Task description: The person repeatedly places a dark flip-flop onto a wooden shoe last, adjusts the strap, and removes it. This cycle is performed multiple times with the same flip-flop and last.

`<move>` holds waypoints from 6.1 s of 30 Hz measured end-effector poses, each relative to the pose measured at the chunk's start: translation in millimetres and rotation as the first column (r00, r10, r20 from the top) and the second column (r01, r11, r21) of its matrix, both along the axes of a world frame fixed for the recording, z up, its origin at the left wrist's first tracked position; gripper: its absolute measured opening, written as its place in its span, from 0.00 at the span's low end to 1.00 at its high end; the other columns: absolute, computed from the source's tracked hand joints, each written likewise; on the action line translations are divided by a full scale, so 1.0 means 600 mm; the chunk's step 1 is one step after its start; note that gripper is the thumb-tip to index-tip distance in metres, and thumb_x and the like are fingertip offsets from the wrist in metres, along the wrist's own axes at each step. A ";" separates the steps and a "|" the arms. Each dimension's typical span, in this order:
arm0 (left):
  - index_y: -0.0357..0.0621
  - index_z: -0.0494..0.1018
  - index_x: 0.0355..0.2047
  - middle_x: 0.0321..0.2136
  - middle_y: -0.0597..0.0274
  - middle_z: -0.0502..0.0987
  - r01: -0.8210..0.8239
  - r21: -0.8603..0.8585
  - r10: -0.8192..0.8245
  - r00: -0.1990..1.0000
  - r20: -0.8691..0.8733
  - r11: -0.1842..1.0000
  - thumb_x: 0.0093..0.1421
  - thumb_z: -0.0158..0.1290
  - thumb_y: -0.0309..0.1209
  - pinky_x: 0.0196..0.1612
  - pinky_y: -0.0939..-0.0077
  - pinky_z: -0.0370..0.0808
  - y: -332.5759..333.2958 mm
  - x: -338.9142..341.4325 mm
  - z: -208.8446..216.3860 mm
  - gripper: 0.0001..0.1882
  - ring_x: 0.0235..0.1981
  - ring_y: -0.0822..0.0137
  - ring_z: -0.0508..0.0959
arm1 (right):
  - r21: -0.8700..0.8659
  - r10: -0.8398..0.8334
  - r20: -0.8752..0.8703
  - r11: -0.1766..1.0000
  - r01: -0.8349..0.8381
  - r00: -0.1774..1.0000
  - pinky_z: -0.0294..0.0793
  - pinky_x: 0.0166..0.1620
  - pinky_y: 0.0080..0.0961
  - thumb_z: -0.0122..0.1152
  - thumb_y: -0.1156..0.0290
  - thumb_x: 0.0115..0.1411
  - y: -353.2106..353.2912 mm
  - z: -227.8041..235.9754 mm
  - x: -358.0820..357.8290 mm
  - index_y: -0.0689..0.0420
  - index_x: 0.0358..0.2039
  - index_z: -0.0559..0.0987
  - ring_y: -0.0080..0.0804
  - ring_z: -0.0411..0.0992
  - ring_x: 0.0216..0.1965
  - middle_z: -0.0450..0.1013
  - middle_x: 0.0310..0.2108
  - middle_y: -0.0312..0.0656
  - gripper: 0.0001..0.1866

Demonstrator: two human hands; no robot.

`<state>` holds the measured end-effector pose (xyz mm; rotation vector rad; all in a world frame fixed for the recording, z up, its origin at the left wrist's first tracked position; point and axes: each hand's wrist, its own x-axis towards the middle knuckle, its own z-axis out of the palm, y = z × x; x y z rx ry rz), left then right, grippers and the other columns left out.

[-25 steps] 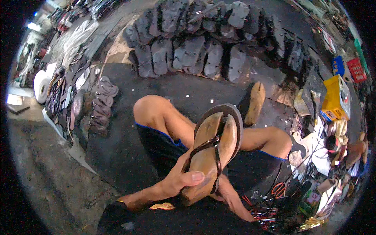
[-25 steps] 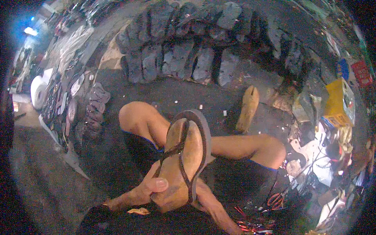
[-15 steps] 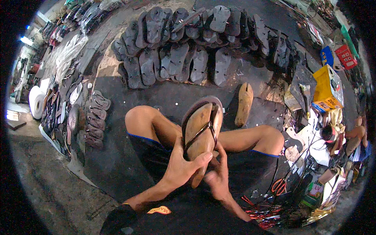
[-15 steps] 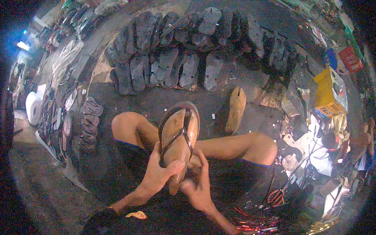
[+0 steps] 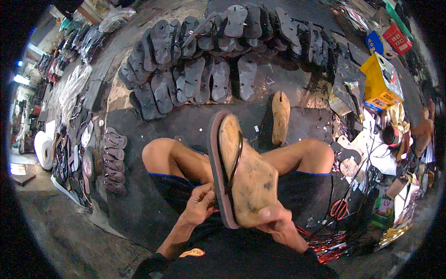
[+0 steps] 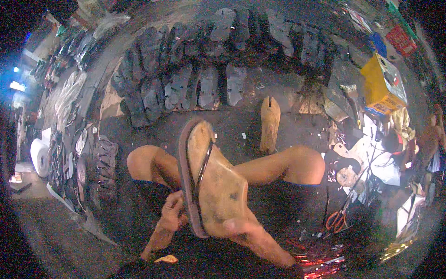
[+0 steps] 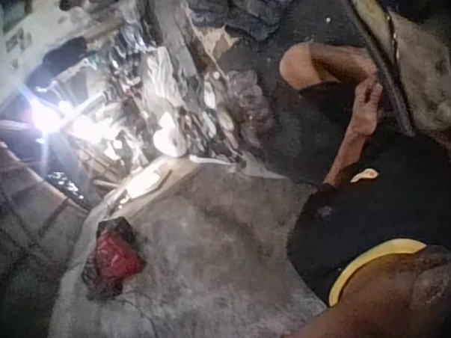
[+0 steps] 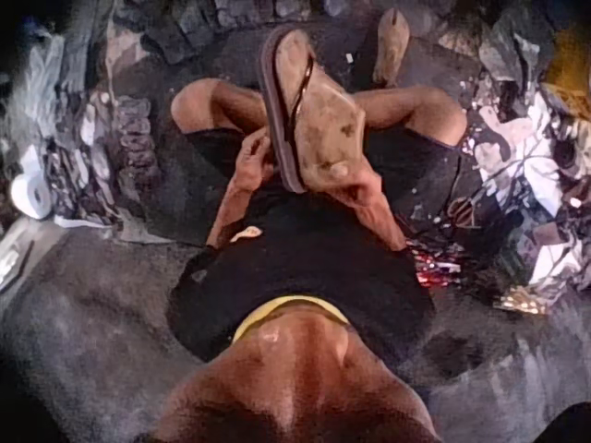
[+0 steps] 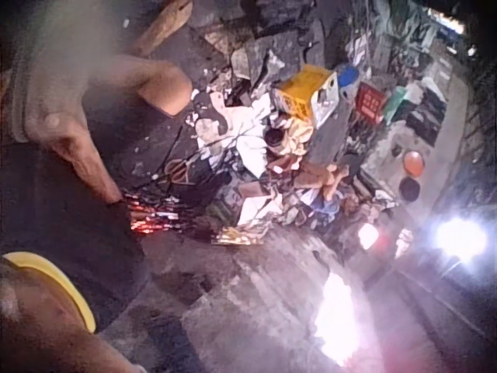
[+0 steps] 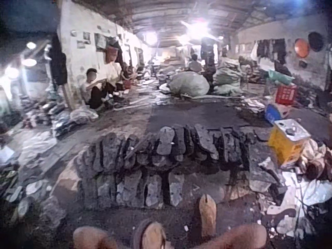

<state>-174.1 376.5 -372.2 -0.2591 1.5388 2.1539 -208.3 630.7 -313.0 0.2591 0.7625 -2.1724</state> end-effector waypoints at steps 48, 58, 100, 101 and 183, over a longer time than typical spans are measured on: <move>0.31 0.78 0.59 0.55 0.57 0.83 0.079 -0.632 -0.248 0.951 -0.183 0.771 0.68 0.65 0.36 0.53 0.62 0.82 -0.324 -0.172 0.086 0.25 0.54 0.60 0.82 | 0.622 0.459 -0.778 0.663 0.418 0.429 0.75 0.61 0.38 0.87 0.70 0.48 -0.154 -0.112 -0.315 0.57 0.70 0.70 0.42 0.73 0.59 0.74 0.60 0.49 0.49; 0.30 0.62 0.69 0.58 0.46 0.75 -0.998 0.039 0.999 -0.052 0.011 -0.053 0.69 0.62 0.23 0.52 0.47 0.89 -0.644 -0.335 -0.343 0.33 0.55 0.52 0.81 | 0.558 0.838 -0.195 -0.333 0.760 0.510 0.68 0.67 0.52 0.76 0.54 0.60 -0.112 -0.404 -0.471 0.63 0.65 0.69 0.64 0.69 0.63 0.73 0.58 0.61 0.41; 0.32 0.51 0.72 0.50 0.41 0.85 -0.450 -0.242 -0.070 0.365 -0.928 0.860 0.57 0.75 0.33 0.70 0.35 0.70 0.073 -0.133 0.100 0.53 0.58 0.45 0.84 | 0.196 0.248 -0.969 0.725 0.660 0.015 0.77 0.66 0.55 0.73 0.78 0.53 0.000 0.018 -0.128 0.62 0.48 0.84 0.48 0.82 0.57 0.83 0.51 0.52 0.20; 0.31 0.53 0.71 0.51 0.42 0.85 -0.475 -0.202 -0.020 0.361 -0.932 0.857 0.57 0.75 0.30 0.70 0.36 0.69 0.076 -0.130 0.099 0.51 0.58 0.45 0.84 | 0.192 0.258 -0.966 0.714 0.673 0.002 0.77 0.66 0.55 0.72 0.76 0.53 -0.001 0.018 -0.128 0.62 0.47 0.85 0.47 0.82 0.56 0.84 0.50 0.52 0.19; 0.37 0.64 0.70 0.59 0.47 0.77 -0.332 0.211 0.231 0.889 0.395 0.919 0.63 0.53 0.66 0.61 0.53 0.77 0.023 0.016 0.068 0.49 0.57 0.51 0.79 | 0.620 0.286 -0.418 0.783 0.041 0.862 0.75 0.55 0.33 0.43 0.58 0.83 -0.035 -0.132 0.072 0.64 0.48 0.80 0.24 0.71 0.46 0.80 0.41 0.39 0.23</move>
